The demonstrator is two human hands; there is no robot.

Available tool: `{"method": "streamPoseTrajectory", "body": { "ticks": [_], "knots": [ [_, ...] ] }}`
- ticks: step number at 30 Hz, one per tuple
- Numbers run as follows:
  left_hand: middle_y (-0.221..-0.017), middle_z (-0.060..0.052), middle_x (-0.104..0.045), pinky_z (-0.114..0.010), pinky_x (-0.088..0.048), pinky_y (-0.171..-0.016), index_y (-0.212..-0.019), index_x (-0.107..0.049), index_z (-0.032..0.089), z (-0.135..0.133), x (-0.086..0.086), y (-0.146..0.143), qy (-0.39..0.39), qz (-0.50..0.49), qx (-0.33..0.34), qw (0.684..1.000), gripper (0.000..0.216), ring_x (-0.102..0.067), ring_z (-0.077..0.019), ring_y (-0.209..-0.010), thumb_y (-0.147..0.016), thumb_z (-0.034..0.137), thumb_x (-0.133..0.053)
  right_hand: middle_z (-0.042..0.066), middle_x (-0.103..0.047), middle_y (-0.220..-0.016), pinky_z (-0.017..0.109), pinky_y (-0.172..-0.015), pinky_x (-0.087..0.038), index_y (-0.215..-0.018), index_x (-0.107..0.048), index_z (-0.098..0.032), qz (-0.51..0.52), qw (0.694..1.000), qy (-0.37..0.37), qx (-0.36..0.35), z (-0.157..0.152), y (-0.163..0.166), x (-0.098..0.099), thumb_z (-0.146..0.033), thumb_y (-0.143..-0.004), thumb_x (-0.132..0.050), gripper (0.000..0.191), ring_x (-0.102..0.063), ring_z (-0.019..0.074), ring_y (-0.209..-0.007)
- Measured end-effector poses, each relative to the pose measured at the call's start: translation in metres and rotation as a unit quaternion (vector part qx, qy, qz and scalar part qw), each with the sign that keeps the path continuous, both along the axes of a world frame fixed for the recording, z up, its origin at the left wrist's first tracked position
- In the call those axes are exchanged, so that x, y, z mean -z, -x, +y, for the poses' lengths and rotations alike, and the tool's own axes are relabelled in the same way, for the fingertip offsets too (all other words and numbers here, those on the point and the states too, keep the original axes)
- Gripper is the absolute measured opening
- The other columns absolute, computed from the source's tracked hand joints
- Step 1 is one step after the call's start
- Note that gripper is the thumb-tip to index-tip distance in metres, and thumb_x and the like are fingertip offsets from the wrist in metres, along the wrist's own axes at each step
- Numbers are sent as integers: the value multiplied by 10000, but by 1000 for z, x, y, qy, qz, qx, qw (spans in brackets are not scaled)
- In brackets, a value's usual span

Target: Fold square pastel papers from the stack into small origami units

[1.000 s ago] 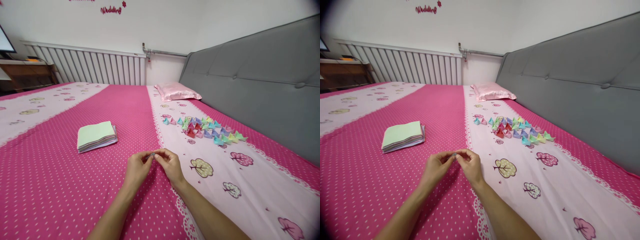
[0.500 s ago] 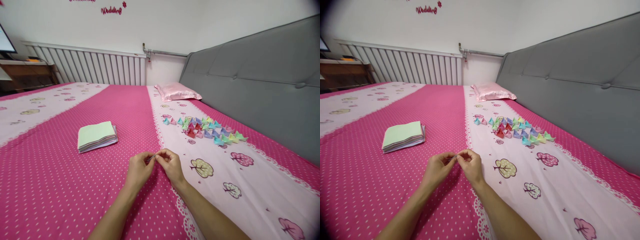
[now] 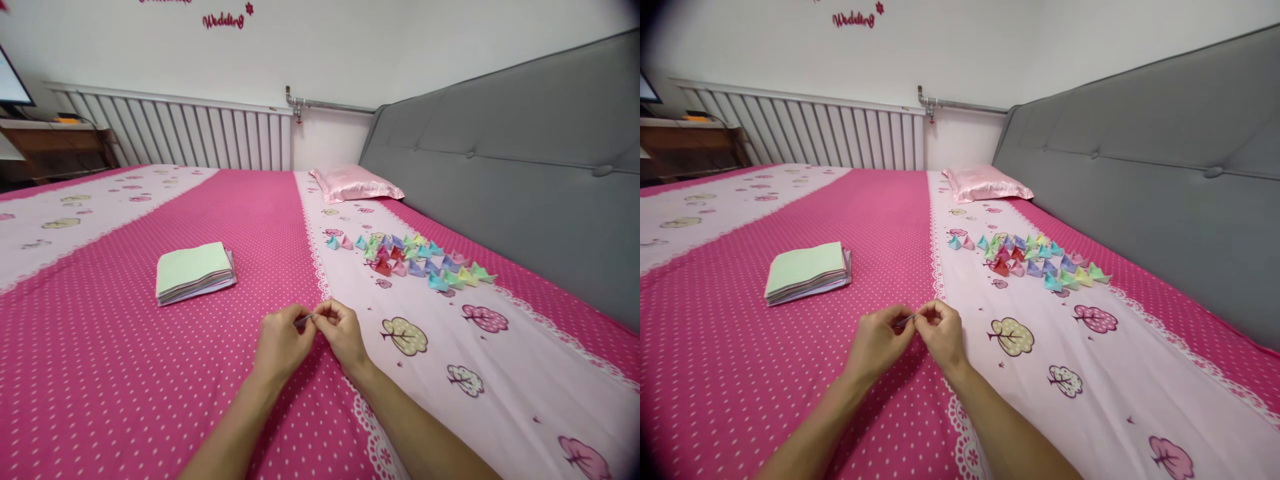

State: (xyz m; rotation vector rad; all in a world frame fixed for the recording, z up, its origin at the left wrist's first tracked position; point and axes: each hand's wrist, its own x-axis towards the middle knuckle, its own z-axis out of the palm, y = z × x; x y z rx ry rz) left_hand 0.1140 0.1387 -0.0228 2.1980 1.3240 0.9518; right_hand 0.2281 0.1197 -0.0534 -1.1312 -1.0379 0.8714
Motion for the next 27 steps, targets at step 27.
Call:
{"method": "streamPoseTrajectory", "body": {
  "ticks": [27],
  "knots": [
    [-694,-30,-672,-221,-432,-581,-780,-649,171,2,0,1,19,-39,29,999,180,-599,-134,-604,-757,219,-477,13,-611,-691,264,-653,-481,-720,-590,-163,13,999,-32,20,1,-1,1,-228,-685,-609,76,-586,149,-670]
  ]
}}
